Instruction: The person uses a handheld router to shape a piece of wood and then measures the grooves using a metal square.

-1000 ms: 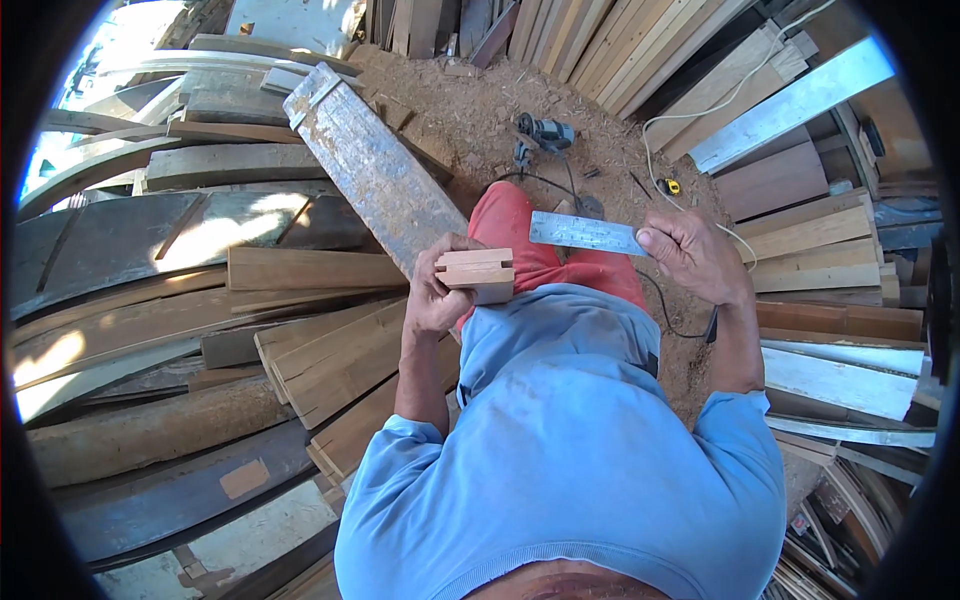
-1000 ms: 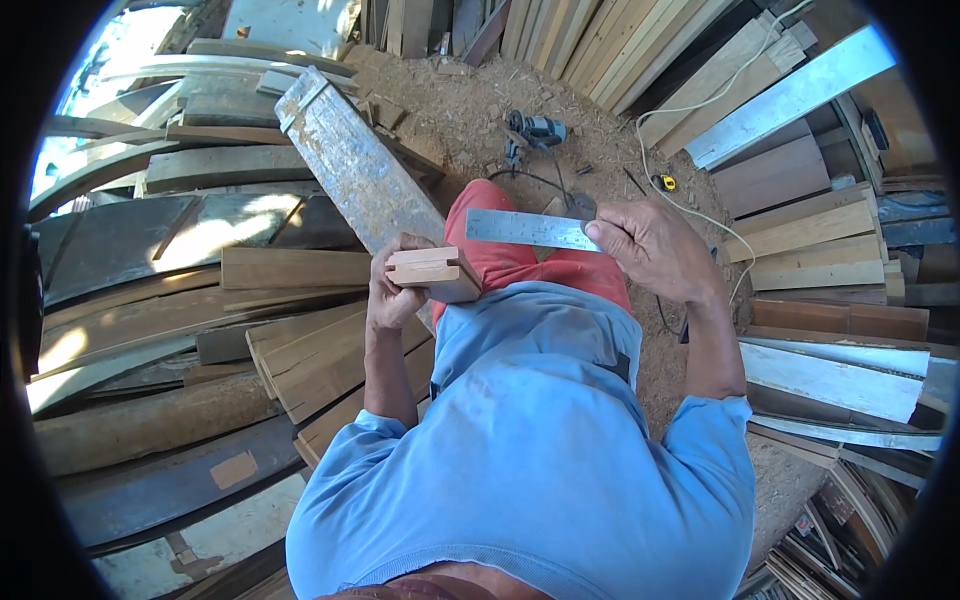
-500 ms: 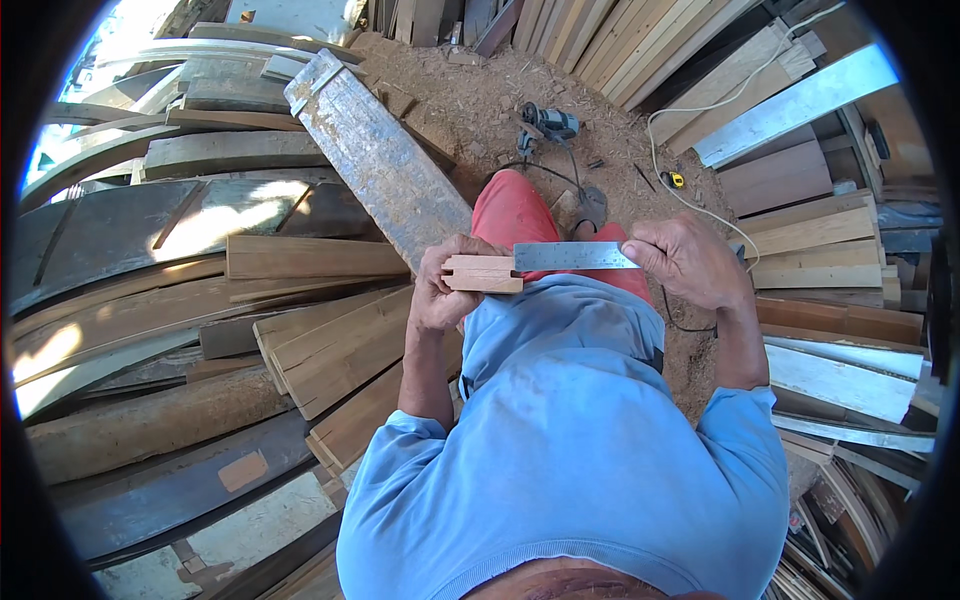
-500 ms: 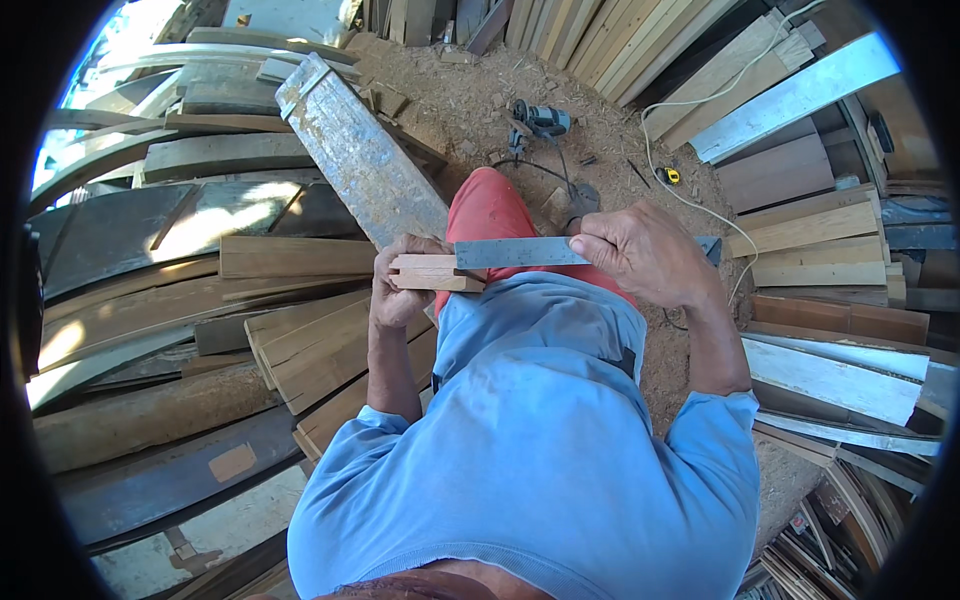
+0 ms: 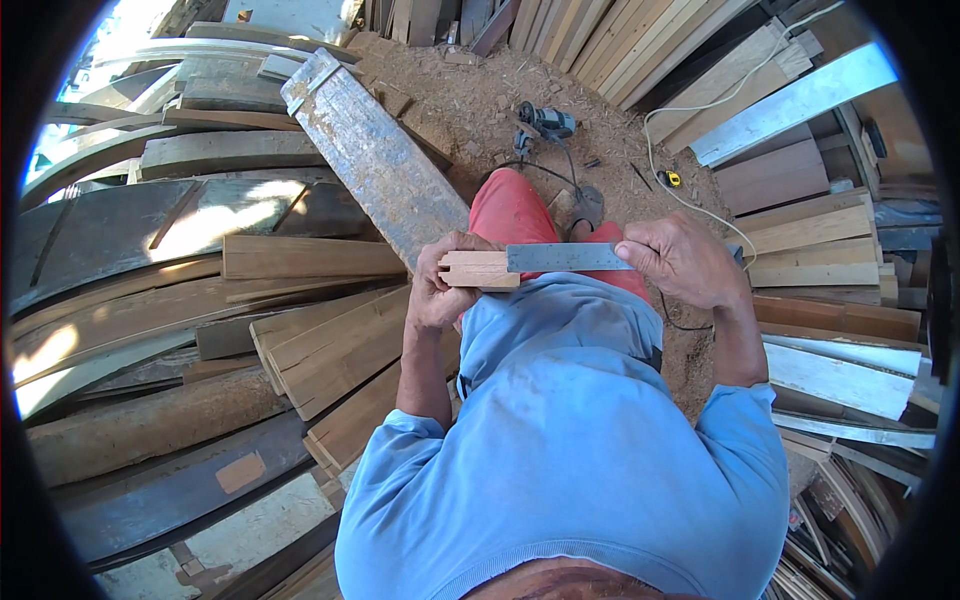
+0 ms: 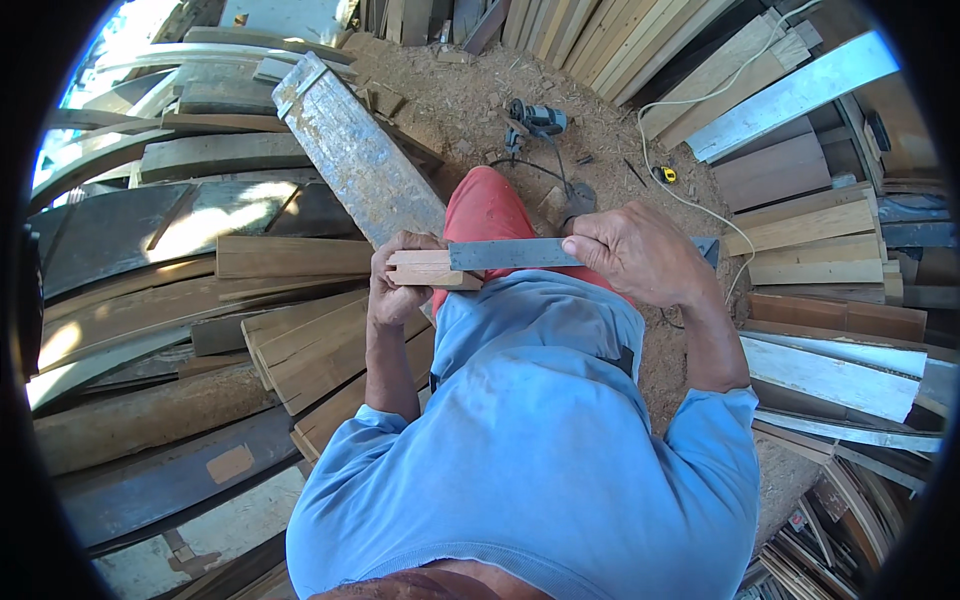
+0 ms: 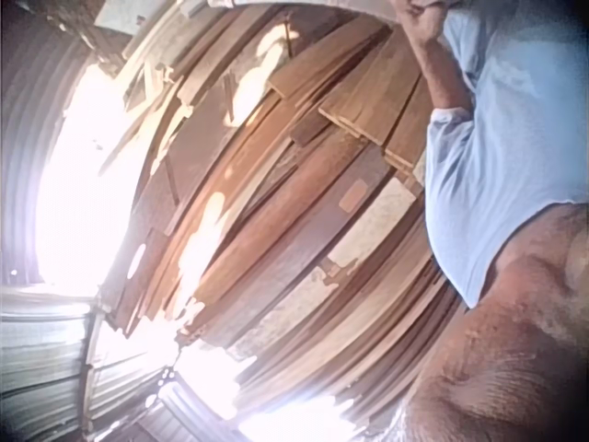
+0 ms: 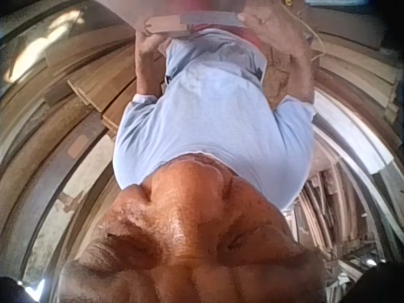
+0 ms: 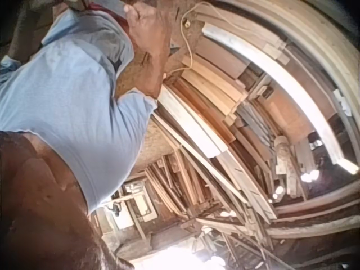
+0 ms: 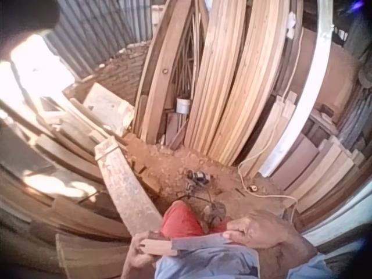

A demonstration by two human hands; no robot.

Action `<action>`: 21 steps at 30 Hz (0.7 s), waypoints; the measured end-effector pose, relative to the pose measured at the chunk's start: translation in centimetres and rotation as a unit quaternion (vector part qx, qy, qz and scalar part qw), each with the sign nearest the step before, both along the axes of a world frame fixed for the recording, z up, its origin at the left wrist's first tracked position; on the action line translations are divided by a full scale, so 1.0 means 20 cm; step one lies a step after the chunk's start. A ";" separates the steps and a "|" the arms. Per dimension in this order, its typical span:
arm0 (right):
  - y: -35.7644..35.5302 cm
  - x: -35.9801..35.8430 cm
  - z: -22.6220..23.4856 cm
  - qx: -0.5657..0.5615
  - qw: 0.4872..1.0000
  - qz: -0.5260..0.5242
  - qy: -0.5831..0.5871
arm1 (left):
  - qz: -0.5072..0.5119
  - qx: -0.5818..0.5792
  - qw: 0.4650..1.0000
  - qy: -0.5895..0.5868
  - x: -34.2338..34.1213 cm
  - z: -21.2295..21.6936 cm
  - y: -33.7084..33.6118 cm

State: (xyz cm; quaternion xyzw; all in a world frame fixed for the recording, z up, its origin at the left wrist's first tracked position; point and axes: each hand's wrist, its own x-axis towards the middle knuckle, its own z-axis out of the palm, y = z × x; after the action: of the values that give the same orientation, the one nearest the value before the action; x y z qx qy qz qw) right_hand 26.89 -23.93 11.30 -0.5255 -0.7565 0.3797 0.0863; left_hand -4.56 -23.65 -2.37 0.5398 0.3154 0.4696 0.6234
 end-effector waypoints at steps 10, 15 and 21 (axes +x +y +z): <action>-0.02 -0.04 0.04 0.044 0.996 -0.010 -0.071 | 0.028 -0.049 0.998 0.015 -0.03 -0.04 0.00; -0.02 -0.05 0.04 0.033 0.998 -0.027 -0.041 | 0.028 -0.065 0.997 0.027 -0.04 -0.03 0.01; 0.00 -0.05 0.04 0.020 0.999 -0.026 -0.031 | 0.014 -0.028 0.999 0.020 -0.04 -0.01 0.02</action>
State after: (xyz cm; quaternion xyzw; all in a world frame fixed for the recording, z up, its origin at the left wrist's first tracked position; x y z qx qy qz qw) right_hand 25.82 -24.01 12.03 -0.5549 -0.7523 0.3453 0.0830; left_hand -5.35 -23.15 -2.64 0.5269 0.3482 0.4583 0.6254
